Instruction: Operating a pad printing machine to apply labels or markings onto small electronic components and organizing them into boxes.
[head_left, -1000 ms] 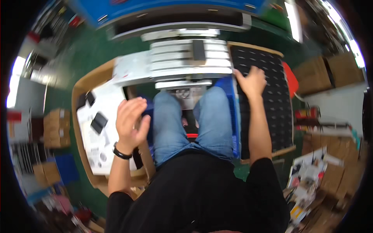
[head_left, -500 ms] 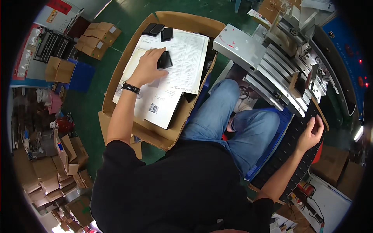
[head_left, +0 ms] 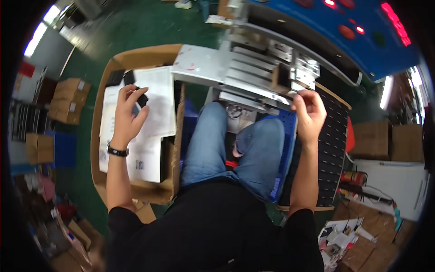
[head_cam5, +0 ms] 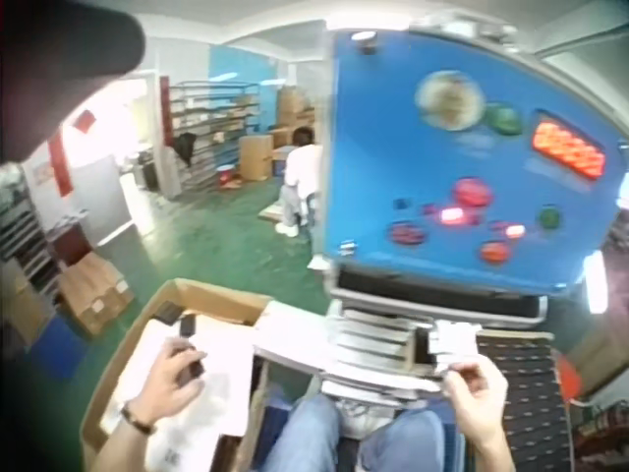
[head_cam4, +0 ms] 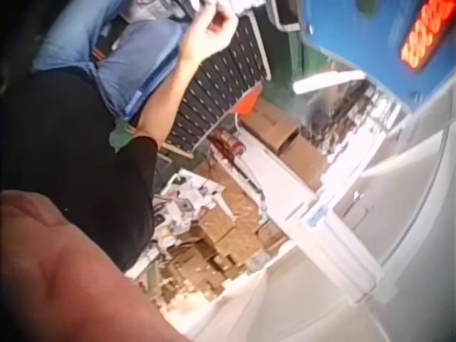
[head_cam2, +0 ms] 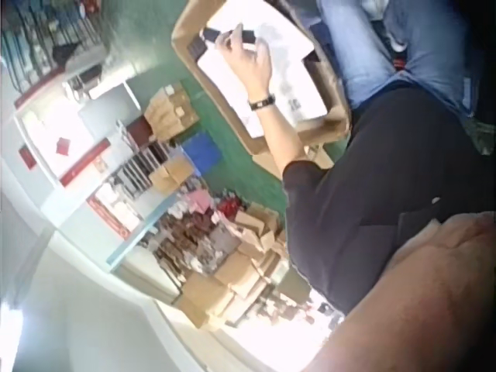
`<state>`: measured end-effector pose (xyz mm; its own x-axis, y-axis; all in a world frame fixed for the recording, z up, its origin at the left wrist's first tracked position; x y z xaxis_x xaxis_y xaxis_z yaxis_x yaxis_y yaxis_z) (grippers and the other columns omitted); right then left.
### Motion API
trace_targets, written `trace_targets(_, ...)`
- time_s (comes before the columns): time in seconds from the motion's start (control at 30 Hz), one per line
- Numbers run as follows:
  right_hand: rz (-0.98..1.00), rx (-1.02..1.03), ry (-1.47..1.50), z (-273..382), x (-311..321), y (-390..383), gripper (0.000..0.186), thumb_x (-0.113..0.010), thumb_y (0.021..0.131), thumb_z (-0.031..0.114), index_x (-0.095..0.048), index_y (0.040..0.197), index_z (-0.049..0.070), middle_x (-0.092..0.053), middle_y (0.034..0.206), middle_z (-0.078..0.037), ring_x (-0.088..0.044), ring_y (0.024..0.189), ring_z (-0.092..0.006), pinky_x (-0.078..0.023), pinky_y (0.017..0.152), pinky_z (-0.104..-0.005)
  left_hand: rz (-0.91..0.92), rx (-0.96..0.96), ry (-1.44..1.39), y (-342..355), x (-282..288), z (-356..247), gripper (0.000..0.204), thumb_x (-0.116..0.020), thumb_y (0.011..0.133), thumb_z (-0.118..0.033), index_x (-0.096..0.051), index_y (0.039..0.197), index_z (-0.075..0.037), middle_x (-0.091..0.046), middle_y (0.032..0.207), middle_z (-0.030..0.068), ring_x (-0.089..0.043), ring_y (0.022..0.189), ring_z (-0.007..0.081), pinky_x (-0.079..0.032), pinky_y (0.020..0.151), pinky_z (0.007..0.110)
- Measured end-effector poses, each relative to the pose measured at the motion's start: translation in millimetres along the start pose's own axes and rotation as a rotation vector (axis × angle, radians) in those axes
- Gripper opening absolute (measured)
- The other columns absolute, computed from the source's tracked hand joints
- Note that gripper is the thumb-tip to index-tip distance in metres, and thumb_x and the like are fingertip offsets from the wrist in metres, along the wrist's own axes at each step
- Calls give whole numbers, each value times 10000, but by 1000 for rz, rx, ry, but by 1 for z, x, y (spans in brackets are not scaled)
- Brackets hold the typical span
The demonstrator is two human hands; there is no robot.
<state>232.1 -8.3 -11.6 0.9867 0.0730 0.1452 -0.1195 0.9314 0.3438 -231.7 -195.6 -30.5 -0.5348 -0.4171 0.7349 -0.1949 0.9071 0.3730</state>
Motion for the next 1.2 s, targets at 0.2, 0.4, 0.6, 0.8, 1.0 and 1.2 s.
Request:
trace_targets(0.2,219,-256,219,12,18,34,390,-794,975,17,-648,1335,-11,-652,1010,-70,-634,770,-128,-526,665,-217,-29,-215,-219,52,-18,-72,522,-721,891,-113,-738,1411,-71,-579,1475,152,-596,1287,339,-476,1141,433)
trace_targets(0.4,457,-349,-82,32,8,69,614,-870,900,32,-583,1441,-13,-625,1029,-73,-623,767,-123,-529,646,-210,132,-442,-317,104,-85,-127,611,-739,904,-135,-656,1506,-69,-580,1566,133,-593,1354,323,-468,1163,427)
trace_targets(0.6,353,-135,-105,6,24,59,701,-915,857,58,-572,1463,-16,-616,1013,-66,-604,775,-104,-509,654,-201,215,-675,-265,155,-158,-197,653,-709,947,-182,-572,1573,-54,-552,1613,138,-533,1437,336,-418,1223,456)
trace_targets(0.8,-56,-208,63,-40,122,-8,663,-935,860,76,-597,1421,-28,-627,1057,-61,-604,822,-92,-513,742,-194,324,-744,-71,159,-192,-215,610,-599,1069,-317,-532,1622,-66,-446,1739,136,-393,1607,343,-288,1320,545)
trace_targets(1.0,-420,-433,-917,-108,206,-66,693,-852,929,473,-648,1307,-71,-659,1228,-215,-660,1031,-297,-554,969,-410,395,-721,-65,128,-180,-220,587,-536,1126,-386,-539,1617,-64,-385,1791,130,-289,1687,297,-203,1341,636)
trace_targets(1.2,-379,-448,-1401,-162,208,-55,934,-705,905,773,-668,1273,-85,-636,1327,-305,-593,1218,-478,-472,1098,-590,299,-842,-227,57,-134,-217,524,-699,1034,-345,-659,1471,-59,-629,1574,139,-582,1467,353,-332,1280,593)
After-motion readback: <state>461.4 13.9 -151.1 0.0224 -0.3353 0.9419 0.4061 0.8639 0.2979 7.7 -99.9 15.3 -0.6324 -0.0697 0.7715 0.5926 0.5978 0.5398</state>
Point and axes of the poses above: each hand's wrist, its own y-axis towards the middle knuckle, its own x-axis out of the back of the hand, z = x × y, the point moved 2 cm from there along y, towards the middle knuckle
